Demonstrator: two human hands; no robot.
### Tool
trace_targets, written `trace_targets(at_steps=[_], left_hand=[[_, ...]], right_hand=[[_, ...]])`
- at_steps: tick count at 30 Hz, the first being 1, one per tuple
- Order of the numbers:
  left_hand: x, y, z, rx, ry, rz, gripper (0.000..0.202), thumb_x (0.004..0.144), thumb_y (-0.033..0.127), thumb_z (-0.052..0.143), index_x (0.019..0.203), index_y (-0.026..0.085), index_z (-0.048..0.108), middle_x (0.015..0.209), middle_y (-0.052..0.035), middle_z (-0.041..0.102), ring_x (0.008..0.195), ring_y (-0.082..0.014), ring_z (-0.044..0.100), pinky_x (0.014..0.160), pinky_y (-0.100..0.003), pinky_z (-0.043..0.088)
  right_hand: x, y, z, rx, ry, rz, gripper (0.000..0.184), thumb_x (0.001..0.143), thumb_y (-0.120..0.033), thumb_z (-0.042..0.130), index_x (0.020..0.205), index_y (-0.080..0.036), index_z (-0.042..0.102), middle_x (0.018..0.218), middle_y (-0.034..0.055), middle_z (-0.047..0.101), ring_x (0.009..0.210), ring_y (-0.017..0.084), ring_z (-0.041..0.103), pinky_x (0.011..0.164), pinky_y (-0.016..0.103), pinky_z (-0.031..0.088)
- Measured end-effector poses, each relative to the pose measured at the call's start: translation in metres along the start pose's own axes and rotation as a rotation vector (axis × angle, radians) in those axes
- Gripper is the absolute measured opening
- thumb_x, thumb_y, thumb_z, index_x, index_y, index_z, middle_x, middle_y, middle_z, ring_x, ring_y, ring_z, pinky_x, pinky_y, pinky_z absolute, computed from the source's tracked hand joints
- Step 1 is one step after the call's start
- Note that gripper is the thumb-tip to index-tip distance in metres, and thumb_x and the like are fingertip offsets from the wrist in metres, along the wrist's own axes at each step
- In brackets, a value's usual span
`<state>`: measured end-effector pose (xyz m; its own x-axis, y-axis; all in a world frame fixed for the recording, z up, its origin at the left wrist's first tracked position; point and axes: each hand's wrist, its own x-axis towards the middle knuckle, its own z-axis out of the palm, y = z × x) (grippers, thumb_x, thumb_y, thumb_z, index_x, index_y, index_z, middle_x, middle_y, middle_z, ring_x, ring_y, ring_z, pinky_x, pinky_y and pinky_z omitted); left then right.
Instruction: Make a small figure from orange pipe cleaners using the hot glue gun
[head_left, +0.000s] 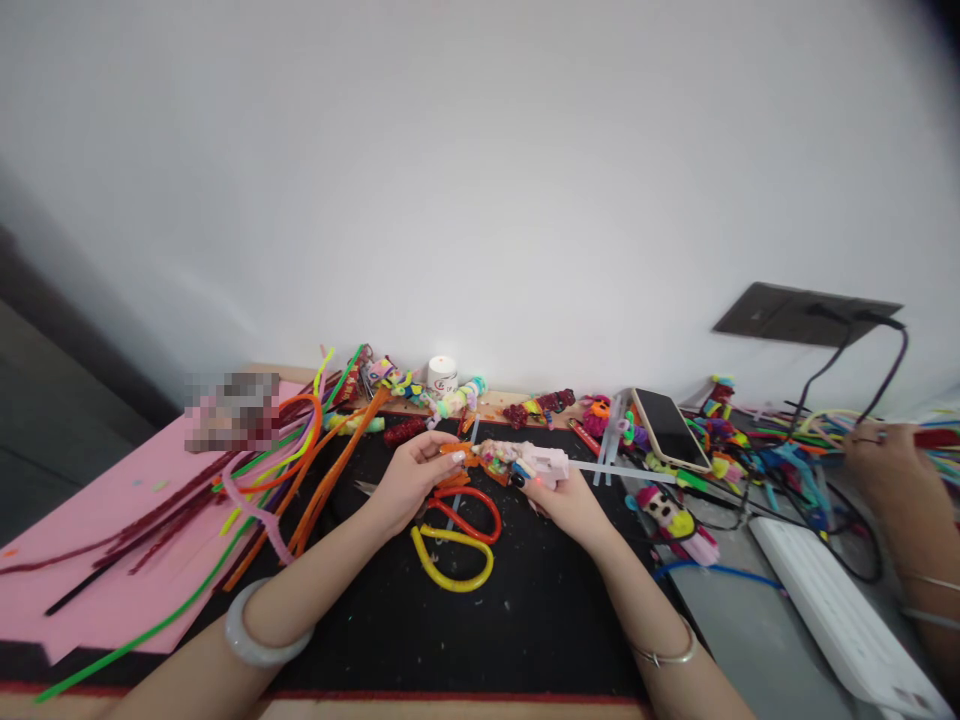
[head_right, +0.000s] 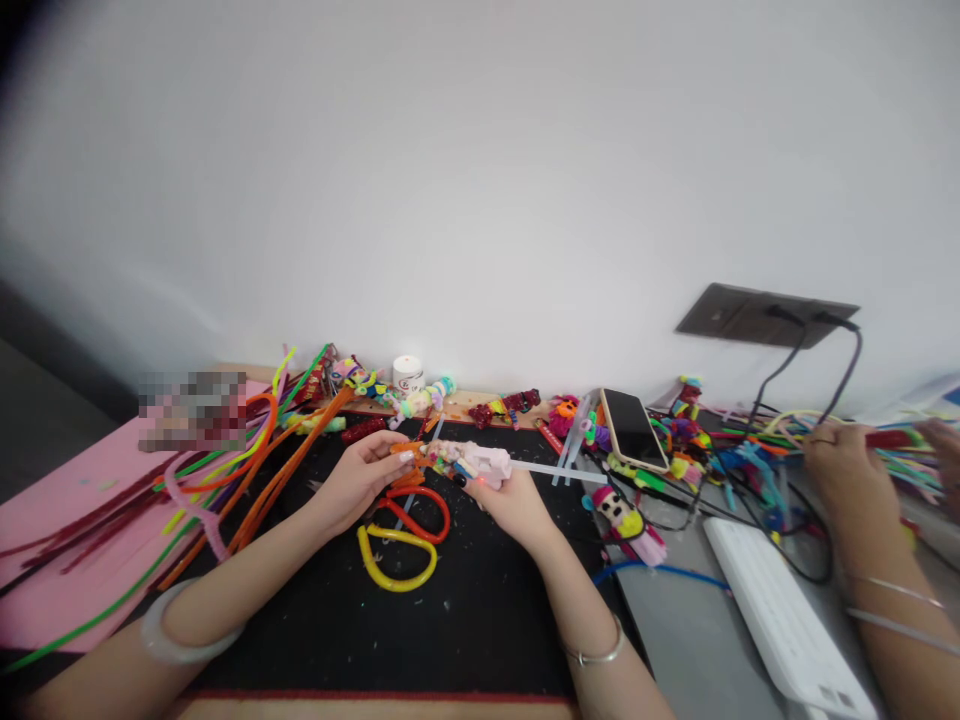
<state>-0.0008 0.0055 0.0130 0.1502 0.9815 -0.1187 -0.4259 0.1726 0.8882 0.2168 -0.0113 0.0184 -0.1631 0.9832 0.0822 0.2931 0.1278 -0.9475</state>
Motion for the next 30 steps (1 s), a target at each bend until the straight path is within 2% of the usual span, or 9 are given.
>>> trace_targets(at_steps=[4,8,10,21,30], left_hand=[[0.0004,-0.0009,-0.0009,-0.001,-0.002,-0.004,0.029,0.06,0.024,0.083,0.081,0.015,0.067,0.076,0.0008,0.07,0.073,-0.0126,0.066,0.075,-0.026,0.053],[0.0015,-0.002,-0.0021,-0.003,-0.019,-0.008,0.027,0.061,0.023,0.082,0.082,0.015,0.067,0.076,0.0005,0.07,0.073,-0.012,0.066,0.074,-0.025,0.053],[0.0019,-0.0022,-0.0023,-0.005,-0.02,-0.008,0.027,0.061,0.023,0.082,0.082,0.015,0.067,0.075,0.0006,0.07,0.072,-0.0116,0.066,0.073,-0.024,0.053],[0.0009,-0.0027,-0.0032,-0.021,-0.049,-0.021,0.025,0.063,0.021,0.082,0.083,0.014,0.067,0.074,0.0009,0.07,0.071,-0.0102,0.066,0.073,-0.023,0.053],[0.0007,-0.0031,-0.0031,-0.015,-0.047,-0.017,0.026,0.063,0.021,0.082,0.083,0.014,0.066,0.075,0.0004,0.07,0.071,-0.0099,0.066,0.072,-0.022,0.053]], right_hand=[[0.0,-0.0023,-0.0011,-0.059,0.012,-0.055,0.016,0.074,-0.024,0.062,0.088,-0.018,0.069,0.057,-0.0021,0.06,0.05,0.013,0.05,0.046,0.022,0.042],[-0.0005,-0.0064,-0.003,-0.119,-0.027,-0.094,0.029,0.075,-0.021,0.06,0.103,-0.019,0.069,0.081,0.0019,0.071,0.065,0.016,0.058,0.059,0.026,0.048],[-0.0004,-0.0068,-0.0038,-0.13,-0.024,-0.092,0.03,0.075,-0.021,0.06,0.104,-0.019,0.07,0.086,0.0028,0.072,0.069,0.017,0.06,0.064,0.028,0.049],[-0.0006,-0.0041,-0.0071,-0.093,0.042,-0.055,0.017,0.074,-0.024,0.062,0.089,-0.02,0.07,0.066,-0.0004,0.065,0.059,0.016,0.055,0.052,0.025,0.043],[-0.0007,-0.0095,-0.0081,-0.09,-0.04,-0.056,0.017,0.075,-0.022,0.059,0.089,-0.018,0.068,0.064,-0.0006,0.062,0.054,0.013,0.049,0.05,0.023,0.04]])
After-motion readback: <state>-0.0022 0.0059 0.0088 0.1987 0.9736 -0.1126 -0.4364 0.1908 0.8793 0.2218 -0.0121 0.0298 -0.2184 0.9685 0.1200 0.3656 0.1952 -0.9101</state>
